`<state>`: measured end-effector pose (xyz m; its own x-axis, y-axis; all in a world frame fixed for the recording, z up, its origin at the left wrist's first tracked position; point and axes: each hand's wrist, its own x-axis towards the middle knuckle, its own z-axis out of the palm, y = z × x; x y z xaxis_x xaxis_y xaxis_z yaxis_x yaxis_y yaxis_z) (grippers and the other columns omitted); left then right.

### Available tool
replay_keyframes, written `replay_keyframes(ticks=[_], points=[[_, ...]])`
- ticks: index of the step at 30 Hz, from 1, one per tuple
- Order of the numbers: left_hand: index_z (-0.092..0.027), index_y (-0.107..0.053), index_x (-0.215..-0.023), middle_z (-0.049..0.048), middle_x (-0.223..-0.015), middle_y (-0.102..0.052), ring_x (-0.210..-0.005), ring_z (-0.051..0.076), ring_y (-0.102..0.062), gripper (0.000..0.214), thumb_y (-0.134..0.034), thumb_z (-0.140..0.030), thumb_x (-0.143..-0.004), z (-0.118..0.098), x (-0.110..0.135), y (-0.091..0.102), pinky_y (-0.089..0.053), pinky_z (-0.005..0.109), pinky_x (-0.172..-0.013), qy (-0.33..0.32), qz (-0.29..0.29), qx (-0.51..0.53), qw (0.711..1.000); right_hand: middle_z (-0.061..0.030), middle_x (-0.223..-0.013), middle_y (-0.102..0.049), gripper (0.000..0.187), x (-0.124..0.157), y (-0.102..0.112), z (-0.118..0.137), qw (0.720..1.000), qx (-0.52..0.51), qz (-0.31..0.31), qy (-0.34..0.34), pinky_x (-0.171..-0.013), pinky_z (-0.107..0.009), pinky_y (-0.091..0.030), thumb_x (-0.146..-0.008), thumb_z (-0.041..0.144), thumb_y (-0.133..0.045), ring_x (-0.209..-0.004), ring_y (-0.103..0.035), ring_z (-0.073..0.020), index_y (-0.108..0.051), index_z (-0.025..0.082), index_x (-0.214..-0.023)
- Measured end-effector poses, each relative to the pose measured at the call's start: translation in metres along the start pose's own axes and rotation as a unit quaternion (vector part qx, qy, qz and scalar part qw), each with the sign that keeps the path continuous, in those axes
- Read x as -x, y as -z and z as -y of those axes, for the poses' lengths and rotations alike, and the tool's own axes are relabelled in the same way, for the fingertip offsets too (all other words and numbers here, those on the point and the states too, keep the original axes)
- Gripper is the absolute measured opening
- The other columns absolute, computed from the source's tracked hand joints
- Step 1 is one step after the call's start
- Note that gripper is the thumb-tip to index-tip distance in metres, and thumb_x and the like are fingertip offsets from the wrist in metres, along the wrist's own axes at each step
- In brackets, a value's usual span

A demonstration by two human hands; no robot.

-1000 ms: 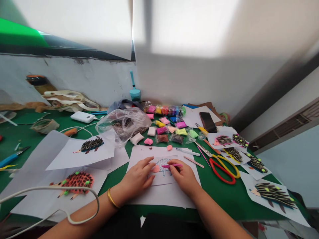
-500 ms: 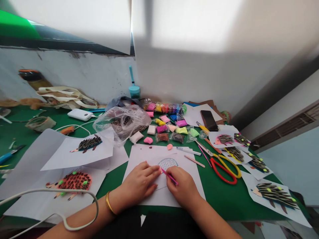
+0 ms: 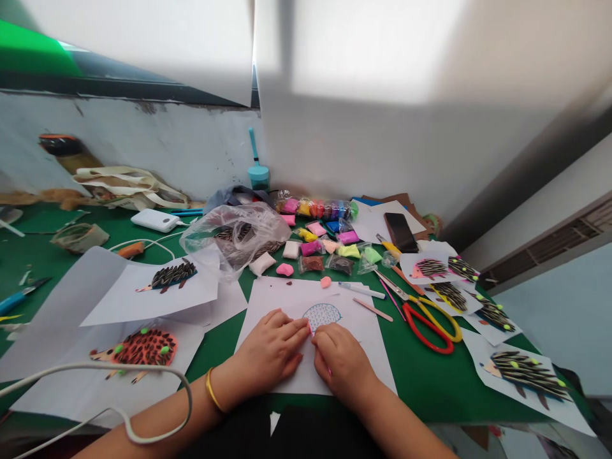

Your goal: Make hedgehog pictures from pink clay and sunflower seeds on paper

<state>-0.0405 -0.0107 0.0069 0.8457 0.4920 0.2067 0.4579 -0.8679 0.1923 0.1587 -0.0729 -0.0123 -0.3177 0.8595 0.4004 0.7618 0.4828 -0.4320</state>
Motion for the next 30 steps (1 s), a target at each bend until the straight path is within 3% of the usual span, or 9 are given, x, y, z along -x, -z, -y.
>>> replay_keyframes(ticks=[8,15,20,30], points=[[-0.018,-0.051,-0.133,0.0052,-0.136,-0.056,-0.104,0.027,-0.051,0.048,-0.057,-0.034,-0.088,0.0009,0.0016,-0.0029,-0.032,0.049,-0.105,-0.004,-0.007,-0.011,1.0,-0.0061,-0.086,-0.061,0.02,0.0013,0.002,-0.0007,0.998,-0.028,-0.041,-0.022,-0.073,-0.035,-0.049,-0.081,0.004,-0.045,-0.081,-0.057,-0.0208,-0.052,0.021,-0.09],[-0.019,-0.049,-0.135,0.0063,-0.138,-0.054,-0.107,0.027,-0.051,0.049,-0.055,-0.035,-0.09,0.0014,0.0025,-0.0043,-0.029,0.051,-0.106,-0.011,-0.005,-0.019,1.0,-0.0055,-0.083,-0.059,0.017,0.0038,0.002,0.0007,0.999,-0.022,-0.04,-0.013,-0.071,-0.034,-0.048,-0.08,0.006,-0.047,-0.079,-0.056,-0.0207,-0.052,0.02,-0.087],[-0.018,-0.049,-0.135,0.008,-0.136,-0.055,-0.106,0.028,-0.052,0.049,-0.055,-0.034,-0.089,0.0004,0.002,-0.0032,-0.029,0.051,-0.106,-0.013,-0.001,-0.029,1.0,-0.0045,-0.084,-0.06,0.013,0.0049,0.0066,-0.0028,0.991,-0.045,-0.09,-0.087,-0.072,-0.033,-0.048,-0.086,0.011,-0.047,-0.078,-0.057,-0.0195,-0.053,0.021,-0.091],[-0.02,-0.051,-0.133,0.0105,-0.136,-0.054,-0.111,0.029,-0.054,0.049,-0.058,-0.039,-0.088,0.0025,0.0011,-0.0015,-0.036,0.055,-0.106,-0.022,-0.017,-0.001,1.0,-0.006,-0.099,-0.067,0.019,0.0036,0.0058,-0.0069,0.985,-0.073,-0.072,-0.137,-0.083,-0.033,-0.051,-0.091,0.02,-0.049,-0.093,-0.063,-0.021,-0.059,0.022,-0.107]])
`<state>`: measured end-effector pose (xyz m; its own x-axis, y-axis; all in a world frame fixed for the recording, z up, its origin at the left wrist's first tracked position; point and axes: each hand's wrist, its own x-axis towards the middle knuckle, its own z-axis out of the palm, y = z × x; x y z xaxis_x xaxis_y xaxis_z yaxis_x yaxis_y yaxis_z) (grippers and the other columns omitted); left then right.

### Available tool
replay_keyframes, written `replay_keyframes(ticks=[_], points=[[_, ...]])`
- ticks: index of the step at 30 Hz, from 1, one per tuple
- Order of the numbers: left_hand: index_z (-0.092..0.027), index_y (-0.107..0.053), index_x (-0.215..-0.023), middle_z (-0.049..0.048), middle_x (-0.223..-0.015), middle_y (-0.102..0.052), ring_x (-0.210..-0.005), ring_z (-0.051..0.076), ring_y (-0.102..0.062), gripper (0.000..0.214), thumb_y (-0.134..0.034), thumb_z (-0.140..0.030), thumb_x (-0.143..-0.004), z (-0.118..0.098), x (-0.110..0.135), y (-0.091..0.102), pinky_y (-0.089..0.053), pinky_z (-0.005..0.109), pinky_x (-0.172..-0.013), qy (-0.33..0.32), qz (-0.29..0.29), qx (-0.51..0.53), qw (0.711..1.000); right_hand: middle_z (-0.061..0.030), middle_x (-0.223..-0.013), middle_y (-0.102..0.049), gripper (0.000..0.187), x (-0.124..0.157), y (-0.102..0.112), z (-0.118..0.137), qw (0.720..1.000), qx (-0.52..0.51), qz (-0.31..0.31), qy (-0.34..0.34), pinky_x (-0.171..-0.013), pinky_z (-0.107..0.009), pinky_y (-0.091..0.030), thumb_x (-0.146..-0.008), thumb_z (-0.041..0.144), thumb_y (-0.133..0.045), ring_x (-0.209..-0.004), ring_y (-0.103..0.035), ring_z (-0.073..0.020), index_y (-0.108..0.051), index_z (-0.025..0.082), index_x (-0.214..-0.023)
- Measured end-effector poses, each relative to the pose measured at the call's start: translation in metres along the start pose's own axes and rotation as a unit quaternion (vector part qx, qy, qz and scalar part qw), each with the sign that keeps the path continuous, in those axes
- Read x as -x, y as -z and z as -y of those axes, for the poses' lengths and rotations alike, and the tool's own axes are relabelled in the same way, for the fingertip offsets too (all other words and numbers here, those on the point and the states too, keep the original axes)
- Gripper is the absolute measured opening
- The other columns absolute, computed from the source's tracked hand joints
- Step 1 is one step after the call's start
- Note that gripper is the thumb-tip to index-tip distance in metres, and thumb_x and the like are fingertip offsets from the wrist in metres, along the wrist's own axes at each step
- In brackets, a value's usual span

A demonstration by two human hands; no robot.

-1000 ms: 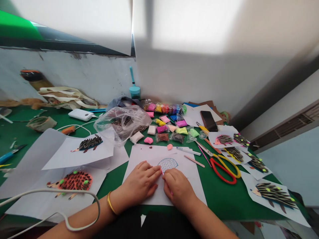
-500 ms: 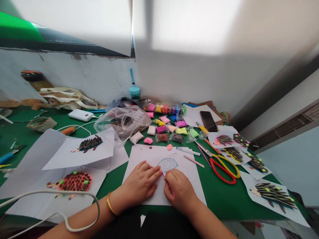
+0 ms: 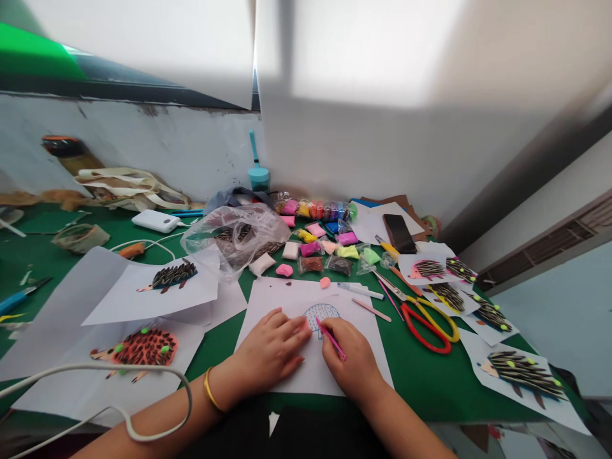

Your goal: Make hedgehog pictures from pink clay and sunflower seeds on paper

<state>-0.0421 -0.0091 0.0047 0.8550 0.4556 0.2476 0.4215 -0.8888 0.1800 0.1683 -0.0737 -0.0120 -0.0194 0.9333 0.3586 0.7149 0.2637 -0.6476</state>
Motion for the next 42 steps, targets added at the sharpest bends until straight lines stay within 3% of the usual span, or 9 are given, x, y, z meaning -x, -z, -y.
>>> replay_keyframes(ticks=[3,8,18,24,31,35,42], points=[[-0.016,-0.054,-0.128,0.0141,-0.135,-0.054,-0.117,0.028,-0.054,0.041,-0.056,-0.029,-0.089,0.007,0.002,0.0,-0.042,0.049,-0.105,0.021,-0.04,0.041,0.998,-0.0053,-0.099,-0.067,0.018,0.0,0.001,0.001,1.0,-0.007,0.002,-0.016,-0.083,-0.033,-0.051,-0.091,0.021,-0.049,-0.092,-0.064,-0.0206,-0.059,0.022,-0.106],[-0.017,-0.062,-0.108,0.0106,-0.126,-0.058,-0.117,0.023,-0.055,0.022,-0.046,-0.019,-0.093,0.015,0.004,-0.001,-0.048,0.039,-0.102,0.066,-0.072,0.1,0.99,-0.0048,-0.096,-0.067,0.016,-0.003,0.001,0.002,1.0,-0.009,0.014,-0.021,-0.081,-0.033,-0.052,-0.09,0.02,-0.05,-0.09,-0.063,-0.0201,-0.06,0.022,-0.102],[-0.019,-0.054,-0.128,0.0114,-0.135,-0.05,-0.116,0.03,-0.049,0.041,-0.056,-0.025,-0.088,0.009,0.0,0.0,-0.041,0.049,-0.103,0.079,-0.011,0.025,0.997,-0.0052,-0.096,-0.068,0.016,-0.004,0.0,0.003,1.0,0.004,0.019,-0.018,-0.08,-0.032,-0.052,-0.09,0.021,-0.049,-0.089,-0.064,-0.0195,-0.061,0.022,-0.101],[-0.022,-0.058,-0.121,0.0092,-0.132,-0.053,-0.112,0.028,-0.051,0.033,-0.054,-0.023,-0.089,0.009,-0.004,0.0,-0.042,0.047,-0.101,0.088,-0.012,0.03,0.996,-0.0058,-0.096,-0.068,0.017,-0.005,-0.001,0.002,0.999,0.01,0.023,-0.022,-0.08,-0.033,-0.053,-0.09,0.021,-0.049,-0.089,-0.064,-0.0205,-0.061,0.021,-0.101],[-0.022,-0.059,-0.121,0.0093,-0.135,-0.051,-0.117,0.023,-0.053,0.039,-0.053,-0.011,-0.083,0.018,0.004,-0.001,-0.046,0.04,-0.1,0.091,-0.06,0.118,0.987,-0.0061,-0.098,-0.067,0.018,-0.003,0.001,0.002,0.999,-0.006,0.036,-0.031,-0.08,-0.034,-0.052,-0.09,0.021,-0.049,-0.09,-0.063,-0.0206,-0.06,0.021,-0.103],[-0.029,-0.064,-0.117,0.0077,-0.138,-0.047,-0.107,0.025,-0.054,0.038,-0.057,-0.014,-0.083,0.015,0.007,0.003,-0.047,0.045,-0.095,0.038,-0.036,0.076,0.996,-0.0053,-0.095,-0.067,0.014,-0.003,0.002,0.002,0.999,-0.006,0.046,-0.024,-0.079,-0.033,-0.052,-0.09,0.021,-0.049,-0.087,-0.062,-0.0199,-0.06,0.021,-0.098],[-0.028,-0.064,-0.118,0.0086,-0.141,-0.046,-0.108,0.028,-0.051,0.038,-0.059,-0.016,-0.082,0.011,0.006,0.003,-0.046,0.047,-0.095,0.031,-0.019,0.038,0.999,-0.0058,-0.095,-0.067,0.015,-0.004,0.001,0.001,0.999,-0.006,0.049,-0.022,-0.078,-0.033,-0.052,-0.09,0.021,-0.048,-0.088,-0.063,-0.0204,-0.06,0.021,-0.099]])
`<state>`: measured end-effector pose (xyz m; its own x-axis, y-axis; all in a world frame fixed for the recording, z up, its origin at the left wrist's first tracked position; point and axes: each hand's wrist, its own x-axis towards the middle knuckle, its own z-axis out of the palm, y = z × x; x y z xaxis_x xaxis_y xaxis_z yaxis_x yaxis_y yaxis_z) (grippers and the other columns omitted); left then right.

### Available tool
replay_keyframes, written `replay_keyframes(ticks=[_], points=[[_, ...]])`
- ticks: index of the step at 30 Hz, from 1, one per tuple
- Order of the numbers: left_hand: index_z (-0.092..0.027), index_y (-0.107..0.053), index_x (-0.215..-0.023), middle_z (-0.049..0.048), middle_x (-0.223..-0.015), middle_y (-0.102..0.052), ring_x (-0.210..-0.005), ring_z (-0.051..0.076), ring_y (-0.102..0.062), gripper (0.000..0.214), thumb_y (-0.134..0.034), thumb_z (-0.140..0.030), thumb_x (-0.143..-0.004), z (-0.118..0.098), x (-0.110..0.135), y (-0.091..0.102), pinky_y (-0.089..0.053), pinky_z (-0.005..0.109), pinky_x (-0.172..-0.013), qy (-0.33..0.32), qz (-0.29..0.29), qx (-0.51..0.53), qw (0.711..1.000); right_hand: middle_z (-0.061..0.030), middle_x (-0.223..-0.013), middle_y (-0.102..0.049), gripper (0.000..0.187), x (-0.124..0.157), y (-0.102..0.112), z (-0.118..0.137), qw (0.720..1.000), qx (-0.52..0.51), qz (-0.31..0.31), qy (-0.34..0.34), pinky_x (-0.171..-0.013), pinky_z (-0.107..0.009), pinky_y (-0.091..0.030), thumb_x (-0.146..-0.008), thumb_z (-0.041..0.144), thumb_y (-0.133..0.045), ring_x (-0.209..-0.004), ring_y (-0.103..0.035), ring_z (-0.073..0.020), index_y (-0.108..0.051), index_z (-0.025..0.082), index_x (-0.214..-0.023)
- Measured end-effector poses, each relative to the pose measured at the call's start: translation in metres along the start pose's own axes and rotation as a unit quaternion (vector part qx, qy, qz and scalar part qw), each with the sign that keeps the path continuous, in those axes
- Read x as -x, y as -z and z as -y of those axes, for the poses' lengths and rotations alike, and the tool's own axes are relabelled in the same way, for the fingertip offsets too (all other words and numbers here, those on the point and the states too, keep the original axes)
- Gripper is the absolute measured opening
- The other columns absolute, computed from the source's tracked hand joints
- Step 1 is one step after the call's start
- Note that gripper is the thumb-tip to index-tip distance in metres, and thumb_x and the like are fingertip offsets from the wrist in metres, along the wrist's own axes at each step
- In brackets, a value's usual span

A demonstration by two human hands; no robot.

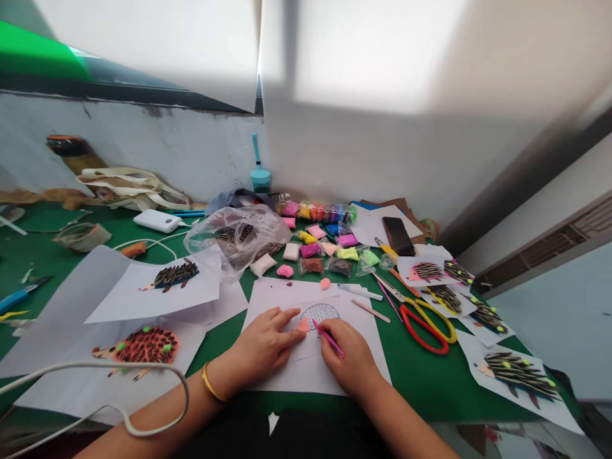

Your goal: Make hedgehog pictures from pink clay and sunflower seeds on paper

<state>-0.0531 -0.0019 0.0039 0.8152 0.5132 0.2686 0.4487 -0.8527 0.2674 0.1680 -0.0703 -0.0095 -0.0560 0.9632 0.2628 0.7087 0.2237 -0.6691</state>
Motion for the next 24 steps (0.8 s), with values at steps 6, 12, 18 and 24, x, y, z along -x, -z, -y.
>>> replay_keyframes(ticks=[6,12,18,24], points=[[-0.026,-0.056,-0.13,0.0106,-0.142,-0.046,-0.104,0.023,-0.056,0.048,-0.055,-0.015,-0.084,0.004,0.0,0.0,-0.049,0.041,-0.091,0.001,-0.024,0.023,0.999,-0.0058,-0.095,-0.067,0.016,0.0,0.001,0.0,1.0,-0.003,-0.007,-0.002,-0.078,-0.033,-0.052,-0.09,0.02,-0.048,-0.088,-0.064,-0.0205,-0.061,0.021,-0.1],[-0.026,-0.063,-0.12,0.0096,-0.14,-0.048,-0.103,0.027,-0.054,0.035,-0.057,-0.021,-0.086,-0.003,-0.002,0.003,-0.048,0.044,-0.09,-0.007,-0.013,-0.023,1.0,-0.0055,-0.095,-0.068,0.016,-0.001,0.002,0.003,1.0,-0.004,-0.007,-0.002,-0.079,-0.033,-0.052,-0.089,0.021,-0.048,-0.088,-0.063,-0.0201,-0.061,0.022,-0.099],[-0.026,-0.056,-0.129,0.0108,-0.14,-0.047,-0.102,0.028,-0.052,0.049,-0.063,-0.025,-0.08,-0.008,-0.005,0.003,-0.046,0.044,-0.089,-0.002,0.0,-0.046,0.999,-0.0053,-0.093,-0.068,0.016,0.0,0.001,0.002,1.0,0.002,-0.004,0.0,-0.077,-0.033,-0.052,-0.089,0.021,-0.048,-0.087,-0.063,-0.0204,-0.061,0.022,-0.098],[-0.025,-0.056,-0.128,0.0107,-0.14,-0.048,-0.103,0.029,-0.053,0.044,-0.058,-0.025,-0.084,-0.012,-0.007,0.001,-0.044,0.045,-0.092,0.013,0.006,-0.064,0.998,-0.0061,-0.094,-0.067,0.016,0.001,-0.001,-0.001,1.0,-0.005,0.002,-0.004,-0.079,-0.035,-0.051,-0.09,0.021,-0.048,-0.088,-0.062,-0.021,-0.061,0.021,-0.099]])
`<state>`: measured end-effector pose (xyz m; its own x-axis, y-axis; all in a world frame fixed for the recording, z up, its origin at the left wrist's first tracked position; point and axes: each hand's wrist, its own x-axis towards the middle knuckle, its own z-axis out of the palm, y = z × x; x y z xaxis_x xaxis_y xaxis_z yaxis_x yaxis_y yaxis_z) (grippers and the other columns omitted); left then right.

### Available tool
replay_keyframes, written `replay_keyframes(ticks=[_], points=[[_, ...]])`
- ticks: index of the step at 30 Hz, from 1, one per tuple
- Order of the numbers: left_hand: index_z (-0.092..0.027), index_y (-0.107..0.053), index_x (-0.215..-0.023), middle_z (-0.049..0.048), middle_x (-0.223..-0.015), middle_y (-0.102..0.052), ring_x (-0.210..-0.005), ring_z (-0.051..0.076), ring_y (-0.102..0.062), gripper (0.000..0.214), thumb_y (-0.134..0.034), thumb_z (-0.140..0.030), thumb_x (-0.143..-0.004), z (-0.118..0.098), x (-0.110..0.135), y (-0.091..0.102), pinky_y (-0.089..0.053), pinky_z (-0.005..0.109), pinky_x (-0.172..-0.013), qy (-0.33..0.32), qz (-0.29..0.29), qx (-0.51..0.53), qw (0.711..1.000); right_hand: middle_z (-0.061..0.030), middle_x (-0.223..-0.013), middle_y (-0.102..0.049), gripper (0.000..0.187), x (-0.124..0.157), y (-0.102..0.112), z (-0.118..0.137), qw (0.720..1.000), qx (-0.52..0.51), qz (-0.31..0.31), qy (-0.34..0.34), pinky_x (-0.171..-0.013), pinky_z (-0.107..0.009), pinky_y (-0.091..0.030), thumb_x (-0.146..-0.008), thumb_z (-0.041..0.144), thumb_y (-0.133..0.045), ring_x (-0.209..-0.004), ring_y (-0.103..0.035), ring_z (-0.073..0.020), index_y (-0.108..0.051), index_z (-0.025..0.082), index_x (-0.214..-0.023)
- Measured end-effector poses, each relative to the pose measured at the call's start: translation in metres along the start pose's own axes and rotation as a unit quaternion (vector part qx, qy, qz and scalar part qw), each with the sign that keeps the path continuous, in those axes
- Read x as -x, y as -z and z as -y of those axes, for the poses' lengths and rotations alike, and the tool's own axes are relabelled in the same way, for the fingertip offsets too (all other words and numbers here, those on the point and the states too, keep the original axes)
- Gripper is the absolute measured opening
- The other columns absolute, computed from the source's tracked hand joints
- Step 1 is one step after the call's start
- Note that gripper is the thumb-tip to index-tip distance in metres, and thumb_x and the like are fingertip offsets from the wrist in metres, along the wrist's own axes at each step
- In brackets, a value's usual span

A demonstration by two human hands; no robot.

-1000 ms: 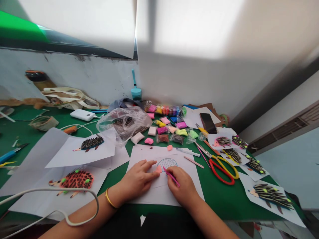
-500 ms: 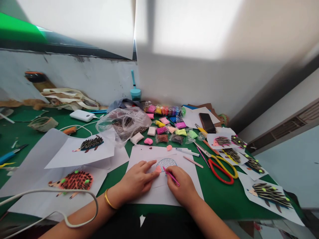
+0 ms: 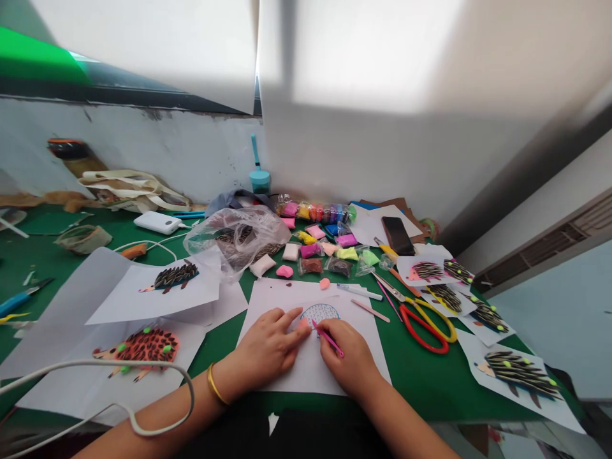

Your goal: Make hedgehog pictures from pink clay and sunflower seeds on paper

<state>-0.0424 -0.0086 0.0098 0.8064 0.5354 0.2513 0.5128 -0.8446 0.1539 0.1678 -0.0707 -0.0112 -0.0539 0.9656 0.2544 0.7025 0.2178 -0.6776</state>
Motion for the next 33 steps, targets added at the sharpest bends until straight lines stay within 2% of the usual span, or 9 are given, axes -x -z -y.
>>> replay_keyframes(ticks=[5,9,12,16,19,26,33], points=[[-0.021,-0.051,-0.132,0.0124,-0.141,-0.048,-0.11,0.028,-0.054,0.05,-0.058,-0.019,-0.083,0.006,0.003,-0.002,-0.046,0.046,-0.096,0.009,-0.023,0.056,0.998,-0.0057,-0.096,-0.067,0.017,0.0,0.0,0.0,1.0,-0.004,-0.002,-0.003,-0.08,-0.035,-0.051,-0.09,0.021,-0.048,-0.09,-0.062,-0.0208,-0.061,0.022,-0.101],[-0.02,-0.057,-0.122,0.012,-0.139,-0.049,-0.119,0.026,-0.054,0.039,-0.055,-0.015,-0.083,0.014,0.006,-0.004,-0.048,0.042,-0.099,0.037,-0.046,0.114,0.992,-0.0056,-0.096,-0.067,0.016,0.0,0.001,0.0,1.0,-0.002,0.002,0.0,-0.079,-0.034,-0.051,-0.09,0.021,-0.048,-0.09,-0.063,-0.0208,-0.06,0.022,-0.1],[-0.02,-0.058,-0.12,0.0117,-0.139,-0.049,-0.119,0.025,-0.055,0.037,-0.054,-0.014,-0.084,0.018,0.007,-0.005,-0.05,0.04,-0.099,0.048,-0.043,0.13,0.989,-0.0055,-0.095,-0.067,0.016,0.0,0.002,0.001,1.0,-0.001,-0.002,0.001,-0.078,-0.033,-0.052,-0.09,0.021,-0.048,-0.089,-0.063,-0.0207,-0.061,0.022,-0.099],[-0.022,-0.06,-0.118,0.0103,-0.143,-0.046,-0.112,0.021,-0.058,0.032,-0.051,-0.016,-0.089,0.018,0.008,-0.006,-0.05,0.039,-0.099,0.012,-0.029,0.123,0.992,-0.0053,-0.095,-0.067,0.016,-0.002,0.002,0.002,1.0,0.001,0.0,0.0,-0.078,-0.033,-0.051,-0.09,0.021,-0.048,-0.088,-0.063,-0.0202,-0.061,0.022,-0.099],[-0.021,-0.061,-0.116,0.0115,-0.144,-0.045,-0.114,0.023,-0.057,0.029,-0.05,-0.016,-0.09,0.017,0.009,-0.006,-0.049,0.041,-0.1,-0.004,-0.028,0.097,0.995,-0.0054,-0.095,-0.067,0.015,-0.002,0.003,0.002,1.0,-0.001,0.0,-0.004,-0.079,-0.033,-0.052,-0.09,0.022,-0.048,-0.088,-0.063,-0.0202,-0.061,0.021,-0.099],[-0.017,-0.057,-0.121,0.0132,-0.139,-0.05,-0.122,0.026,-0.052,0.035,-0.054,-0.016,-0.086,0.017,0.008,-0.003,-0.048,0.041,-0.102,0.021,-0.013,0.094,0.995,-0.0055,-0.095,-0.067,0.016,-0.001,0.002,0.0,1.0,-0.001,-0.004,-0.005,-0.079,-0.034,-0.051,-0.09,0.022,-0.049,-0.089,-0.063,-0.0206,-0.061,0.021,-0.1],[-0.02,-0.059,-0.121,0.0122,-0.137,-0.052,-0.118,0.028,-0.055,0.035,-0.055,-0.017,-0.086,0.016,0.005,-0.008,-0.041,0.05,-0.107,-0.005,-0.03,0.056,0.998,-0.005,-0.095,-0.067,0.015,-0.002,0.002,0.001,1.0,0.0,0.003,-0.007,-0.079,-0.033,-0.05,-0.09,0.021,-0.049,-0.088,-0.062,-0.0198,-0.061,0.021,-0.099]])
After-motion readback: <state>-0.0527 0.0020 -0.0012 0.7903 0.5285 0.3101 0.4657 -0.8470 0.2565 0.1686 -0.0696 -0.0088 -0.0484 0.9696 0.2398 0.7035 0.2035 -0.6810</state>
